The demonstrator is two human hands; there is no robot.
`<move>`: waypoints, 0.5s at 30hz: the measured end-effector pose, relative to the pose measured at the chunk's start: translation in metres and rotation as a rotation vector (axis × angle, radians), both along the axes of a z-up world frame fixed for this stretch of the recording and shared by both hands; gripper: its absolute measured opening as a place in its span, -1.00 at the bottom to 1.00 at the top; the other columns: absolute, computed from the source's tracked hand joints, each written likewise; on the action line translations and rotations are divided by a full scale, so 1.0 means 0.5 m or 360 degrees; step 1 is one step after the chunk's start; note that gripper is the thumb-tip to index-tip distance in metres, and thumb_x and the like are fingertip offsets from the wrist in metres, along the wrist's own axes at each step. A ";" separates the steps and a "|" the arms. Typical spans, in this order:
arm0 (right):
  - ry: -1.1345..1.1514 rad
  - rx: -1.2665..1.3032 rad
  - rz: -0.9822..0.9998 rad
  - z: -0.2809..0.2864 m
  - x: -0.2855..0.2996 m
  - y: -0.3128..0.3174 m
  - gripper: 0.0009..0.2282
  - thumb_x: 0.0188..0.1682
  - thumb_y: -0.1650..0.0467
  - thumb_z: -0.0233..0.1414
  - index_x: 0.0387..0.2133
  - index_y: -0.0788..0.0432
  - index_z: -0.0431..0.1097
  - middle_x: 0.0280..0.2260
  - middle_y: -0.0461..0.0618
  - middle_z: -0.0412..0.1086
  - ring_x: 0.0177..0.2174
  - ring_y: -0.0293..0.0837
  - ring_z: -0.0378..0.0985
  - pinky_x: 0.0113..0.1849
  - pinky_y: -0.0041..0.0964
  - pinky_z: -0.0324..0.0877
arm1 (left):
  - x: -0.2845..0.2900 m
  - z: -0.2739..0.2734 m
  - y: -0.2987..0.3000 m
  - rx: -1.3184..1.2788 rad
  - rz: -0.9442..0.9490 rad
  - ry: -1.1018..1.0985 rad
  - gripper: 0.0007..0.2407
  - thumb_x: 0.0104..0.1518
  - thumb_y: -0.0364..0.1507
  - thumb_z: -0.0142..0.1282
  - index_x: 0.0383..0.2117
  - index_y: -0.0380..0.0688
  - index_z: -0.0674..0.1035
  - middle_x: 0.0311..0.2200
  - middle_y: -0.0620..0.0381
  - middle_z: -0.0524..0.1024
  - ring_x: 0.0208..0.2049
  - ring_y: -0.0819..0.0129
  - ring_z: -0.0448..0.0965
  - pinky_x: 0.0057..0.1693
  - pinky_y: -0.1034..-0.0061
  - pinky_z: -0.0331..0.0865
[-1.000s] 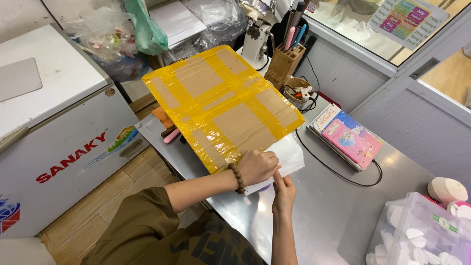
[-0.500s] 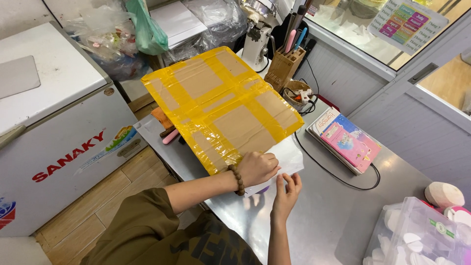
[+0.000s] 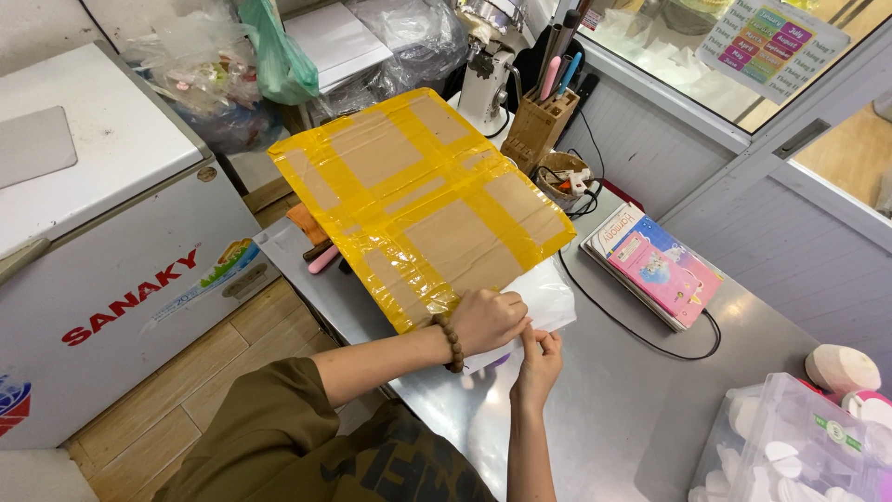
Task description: Removing adhesive backing from white circular cutouts and placing them onto a template sheet.
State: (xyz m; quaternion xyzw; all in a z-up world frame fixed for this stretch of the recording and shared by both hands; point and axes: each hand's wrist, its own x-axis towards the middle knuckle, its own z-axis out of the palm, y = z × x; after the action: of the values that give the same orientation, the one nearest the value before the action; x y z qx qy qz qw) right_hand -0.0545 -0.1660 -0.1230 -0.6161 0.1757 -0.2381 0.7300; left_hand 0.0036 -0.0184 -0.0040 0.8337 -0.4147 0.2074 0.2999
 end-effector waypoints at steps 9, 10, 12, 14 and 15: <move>0.0118 0.0114 -0.0248 0.060 -0.052 0.028 -0.83 0.10 0.27 0.00 -0.19 0.07 0.40 -0.11 -0.05 0.36 -0.08 -0.25 0.34 0.03 -0.26 0.25 | -0.004 0.009 0.001 0.0072 -0.0025 -0.0018 -0.75 0.13 -0.28 0.22 -0.60 -0.16 0.57 -0.54 0.08 0.56 -0.53 0.16 0.61 -0.42 0.34 0.45; 0.0104 0.0061 -0.0228 0.046 -0.048 0.023 -0.82 0.09 0.28 0.00 -0.22 0.11 0.44 -0.10 -0.09 0.35 -0.09 -0.27 0.37 0.01 -0.28 0.28 | -0.006 0.015 0.001 0.0067 -0.0029 -0.0032 -0.74 0.13 -0.25 0.22 -0.60 -0.17 0.58 -0.54 0.07 0.56 -0.54 0.16 0.61 -0.42 0.33 0.45; 0.0086 0.0007 -0.0210 0.033 -0.042 0.017 -0.81 0.08 0.29 -0.01 -0.26 0.15 0.47 -0.10 -0.13 0.35 -0.10 -0.29 0.39 -0.02 -0.30 0.31 | -0.006 0.018 0.000 0.0062 -0.0034 -0.0049 -0.72 0.12 -0.23 0.22 -0.60 -0.18 0.59 -0.54 0.06 0.57 -0.55 0.15 0.61 -0.43 0.33 0.45; -0.0078 0.0055 -0.0142 0.036 -0.035 0.016 -0.83 0.10 0.36 0.03 -0.25 0.26 0.47 -0.09 -0.14 0.32 -0.16 -0.29 0.30 -0.08 -0.33 0.26 | -0.003 0.013 0.000 0.0120 -0.0019 0.0005 -0.72 0.19 -0.24 0.19 -0.58 -0.17 0.61 -0.52 0.06 0.59 -0.53 0.17 0.62 -0.41 0.34 0.46; -0.0079 0.0053 -0.0139 0.038 -0.029 0.015 -0.83 0.10 0.36 0.03 -0.25 0.26 0.47 -0.09 -0.14 0.32 -0.16 -0.29 0.30 -0.08 -0.33 0.26 | -0.004 0.015 0.003 0.0118 -0.0016 0.0004 -0.72 0.19 -0.24 0.19 -0.58 -0.17 0.61 -0.52 0.06 0.59 -0.53 0.17 0.62 -0.41 0.34 0.46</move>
State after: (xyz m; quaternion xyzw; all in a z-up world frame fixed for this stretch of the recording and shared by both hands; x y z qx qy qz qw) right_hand -0.0689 -0.1584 -0.1039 -0.5894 0.1881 -0.2820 0.7333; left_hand 0.0017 -0.0171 0.0034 0.8425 -0.4258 0.1893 0.2703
